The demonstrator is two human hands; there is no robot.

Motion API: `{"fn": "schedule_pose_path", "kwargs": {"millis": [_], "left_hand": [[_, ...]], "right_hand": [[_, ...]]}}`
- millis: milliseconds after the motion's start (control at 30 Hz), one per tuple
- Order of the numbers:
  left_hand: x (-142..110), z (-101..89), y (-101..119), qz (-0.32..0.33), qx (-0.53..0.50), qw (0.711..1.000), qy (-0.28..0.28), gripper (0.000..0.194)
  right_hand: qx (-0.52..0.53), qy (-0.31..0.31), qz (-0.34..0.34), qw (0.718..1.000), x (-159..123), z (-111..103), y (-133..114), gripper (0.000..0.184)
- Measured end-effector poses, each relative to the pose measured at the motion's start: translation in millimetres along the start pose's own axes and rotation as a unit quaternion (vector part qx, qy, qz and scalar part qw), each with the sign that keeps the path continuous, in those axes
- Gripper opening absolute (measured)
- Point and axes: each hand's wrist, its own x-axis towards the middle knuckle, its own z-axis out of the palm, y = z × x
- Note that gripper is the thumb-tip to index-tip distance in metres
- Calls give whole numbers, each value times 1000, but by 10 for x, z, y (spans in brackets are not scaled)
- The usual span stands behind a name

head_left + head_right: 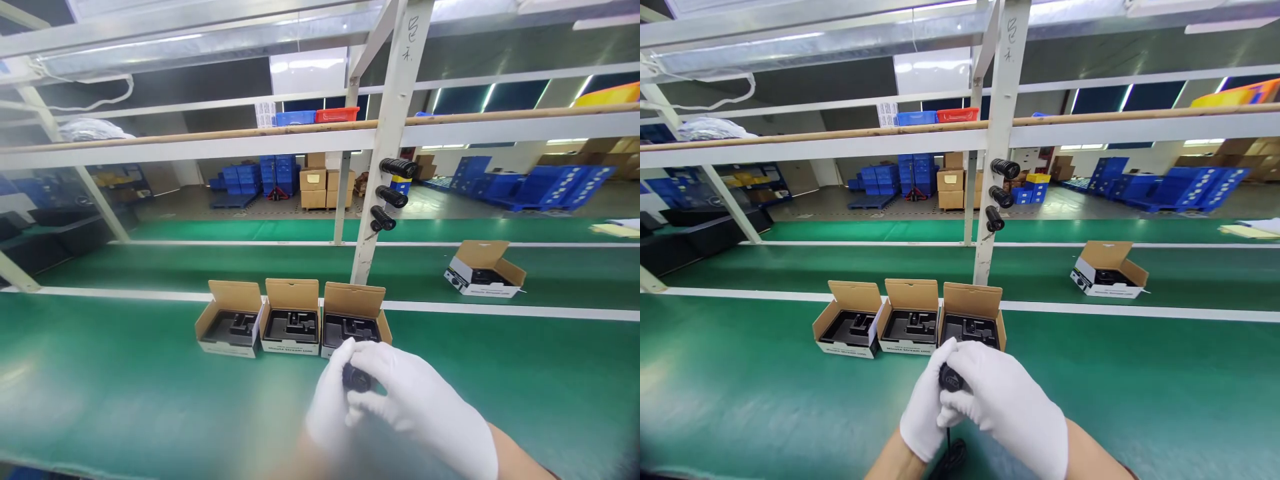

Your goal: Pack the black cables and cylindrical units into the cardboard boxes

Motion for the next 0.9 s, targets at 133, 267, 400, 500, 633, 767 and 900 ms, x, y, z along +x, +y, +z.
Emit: {"fn": "schedule_pose_path", "kwargs": {"millis": [133, 267, 400, 500, 633, 767, 900], "left_hand": [[-80, 22, -3, -10, 27, 999, -22, 42], [-254, 139, 12, 109, 268, 953, 89, 50], [-426, 249, 79, 146, 379, 908, 103, 63], [-440, 212, 133, 151, 321, 934, 42, 53], [-386, 138, 179, 142, 280, 947, -68, 37], [-390, 189, 197, 109, 217, 965, -98, 28], [-394, 229, 184, 88, 169, 973, -128, 27]], "right_hand": [[-42, 18, -53, 998, -86, 39, 36, 13], [-177, 107, -64, 976, -133, 99, 56, 13], [-137, 157, -55, 977, -129, 103, 41, 14], [-36, 172, -36, 984, -144, 58, 23, 22], [35, 178, -37, 983, -214, 11, 17, 41], [59, 173, -51, 982, -262, -3, 23, 33], [66, 169, -63, 981, -269, -12, 33, 33]]}}
